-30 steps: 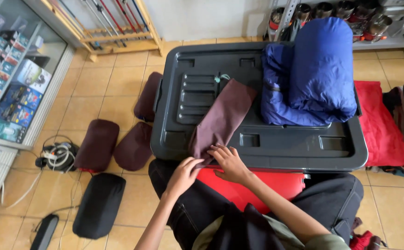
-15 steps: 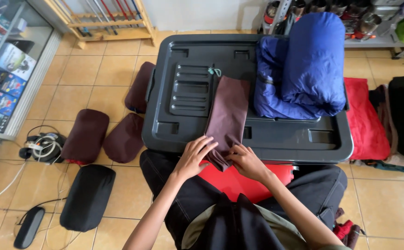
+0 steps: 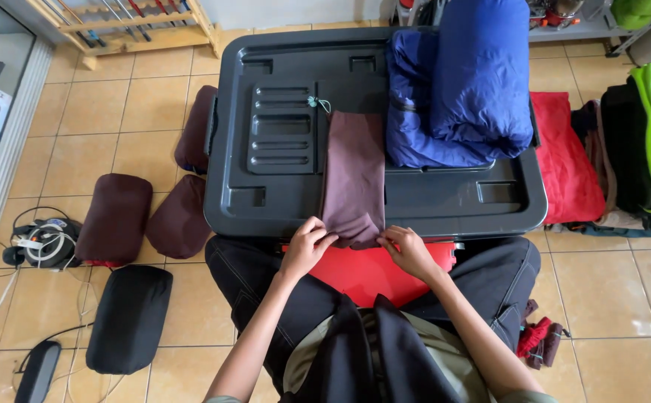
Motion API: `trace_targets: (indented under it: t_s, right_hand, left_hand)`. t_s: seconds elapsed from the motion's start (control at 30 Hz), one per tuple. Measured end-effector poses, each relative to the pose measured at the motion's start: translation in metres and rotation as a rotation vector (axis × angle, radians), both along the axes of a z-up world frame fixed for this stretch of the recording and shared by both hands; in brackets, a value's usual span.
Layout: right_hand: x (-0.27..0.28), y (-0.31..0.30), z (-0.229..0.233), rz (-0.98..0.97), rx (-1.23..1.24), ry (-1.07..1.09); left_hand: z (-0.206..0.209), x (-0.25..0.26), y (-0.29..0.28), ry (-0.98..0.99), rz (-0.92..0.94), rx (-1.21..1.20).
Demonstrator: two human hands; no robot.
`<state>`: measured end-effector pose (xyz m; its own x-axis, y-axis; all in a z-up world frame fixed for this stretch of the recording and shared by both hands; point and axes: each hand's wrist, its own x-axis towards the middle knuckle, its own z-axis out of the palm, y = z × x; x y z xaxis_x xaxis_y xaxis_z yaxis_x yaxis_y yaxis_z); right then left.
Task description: Folding a maroon cloth and carefully stuffing it into a small matching drawstring pouch.
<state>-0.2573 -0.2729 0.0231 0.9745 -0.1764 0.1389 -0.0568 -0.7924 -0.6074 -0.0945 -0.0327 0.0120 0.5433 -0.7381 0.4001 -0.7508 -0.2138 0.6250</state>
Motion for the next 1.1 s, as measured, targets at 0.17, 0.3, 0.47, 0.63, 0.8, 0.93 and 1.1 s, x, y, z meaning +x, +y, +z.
trace_targets:
  t_s: [0.17,0.3,0.47,0.63,0.8,0.93,1.1]
  right_hand:
    - [0.010,0.006,-0.002,-0.125,0.100,0.025]
    - [0.015,0.019,-0.010,-0.230,-0.068,-0.002]
    - [0.017,0.053,0.013,-0.359,-0.191,-0.214]
    - [0.023,0.052,0.012,-0.293,-0.399,-0.382]
    - [0.023,0.033,0.015,-0.318,-0.541,-0.437]
    - [0.012,0.030,0.009,-0.278,-0.504,-0.413]
    - [0.007,0.038,0.024,-0.272,-0.329,-0.379]
  left_hand:
    - [0.019,-0.006,-0.011,-0.027,0.124,-0.024]
    - [0.020,-0.008,-0.014,-0.153,0.237,-0.054]
    - [0.015,-0.010,-0.010,-0.182,0.272,-0.025]
    - [0.017,-0.013,-0.010,-0.302,0.290,0.015]
    - [0.014,-0.016,-0.014,-0.454,0.294,0.063]
    - [0.015,-0.013,-0.010,-0.397,0.205,0.017]
    - [0.028,-0.019,-0.009,-0.246,0.099,-0.096]
